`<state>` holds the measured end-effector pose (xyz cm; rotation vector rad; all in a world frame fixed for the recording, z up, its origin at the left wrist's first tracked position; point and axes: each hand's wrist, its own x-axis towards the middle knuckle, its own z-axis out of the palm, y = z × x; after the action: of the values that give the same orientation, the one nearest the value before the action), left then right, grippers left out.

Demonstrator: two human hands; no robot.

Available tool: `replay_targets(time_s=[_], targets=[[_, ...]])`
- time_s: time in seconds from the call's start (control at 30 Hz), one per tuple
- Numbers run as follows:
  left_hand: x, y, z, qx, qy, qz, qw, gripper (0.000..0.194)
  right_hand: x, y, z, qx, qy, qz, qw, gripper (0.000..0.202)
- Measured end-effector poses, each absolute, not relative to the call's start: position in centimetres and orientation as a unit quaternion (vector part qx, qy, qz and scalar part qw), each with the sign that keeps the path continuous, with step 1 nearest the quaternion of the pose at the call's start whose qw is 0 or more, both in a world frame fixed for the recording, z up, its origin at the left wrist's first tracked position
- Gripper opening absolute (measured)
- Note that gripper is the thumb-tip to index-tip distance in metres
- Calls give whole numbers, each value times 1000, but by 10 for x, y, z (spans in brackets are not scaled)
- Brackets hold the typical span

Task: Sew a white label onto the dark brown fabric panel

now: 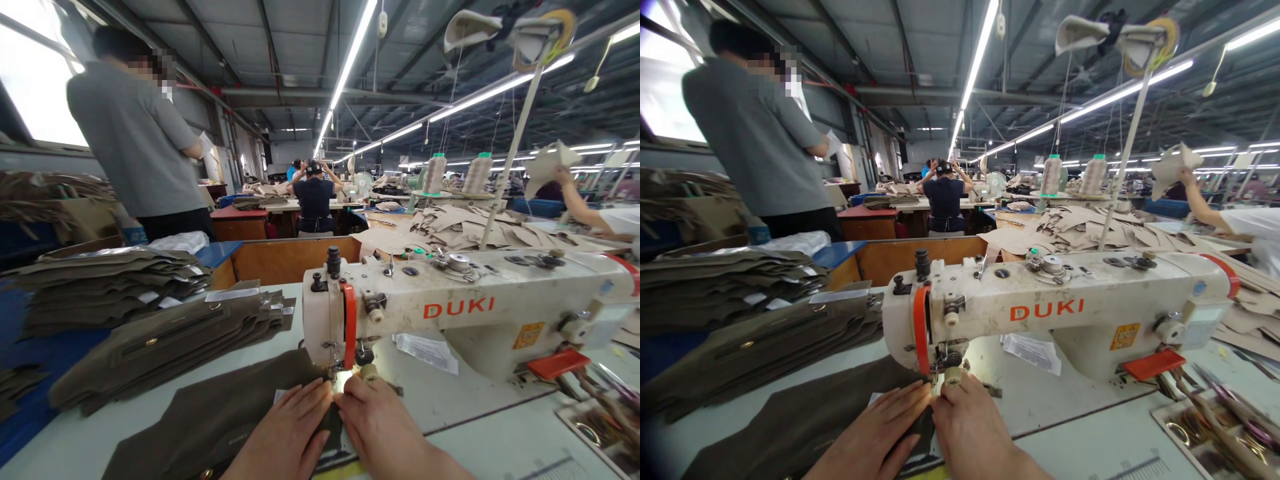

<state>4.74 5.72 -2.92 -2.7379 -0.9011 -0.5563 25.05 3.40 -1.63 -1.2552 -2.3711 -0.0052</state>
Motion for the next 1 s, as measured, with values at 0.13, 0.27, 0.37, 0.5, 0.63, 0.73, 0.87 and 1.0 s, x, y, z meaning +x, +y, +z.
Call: replay_targets(time_s=[0.13, 0.27, 0.37, 0.5, 0.63, 0.73, 0.87, 1.0], targets=[[50, 58, -25, -924, -309, -199, 100, 42, 251, 32, -13, -460, -861, -2, 216, 13], [50, 63, -25, -918, -320, -212, 102, 37, 252, 32, -12, -459, -863, -12, 209, 11], [49, 67, -25, -917, -324, -209, 104, 34, 251, 33, -13, -463, -862, -27, 205, 8], [50, 67, -22, -915, -333, -213, 83, 34, 251, 32, -14, -462, -860, -40, 213, 6], [38, 61, -32, -912, -338, -218, 86, 38, 255, 25, -15, -428, -863, -13, 267, 11], [15, 52, -48, -924, -287, -224, 115, 51, 258, 21, -16, -396, -866, 14, 305, 18], [-16, 26, -44, -928, -271, -185, 174, 64, 261, 19, -17, -364, -876, 41, 313, 24], [-37, -12, -19, -856, -403, -188, 265, 76, 262, 17, -15, -324, -887, 30, 328, 24]])
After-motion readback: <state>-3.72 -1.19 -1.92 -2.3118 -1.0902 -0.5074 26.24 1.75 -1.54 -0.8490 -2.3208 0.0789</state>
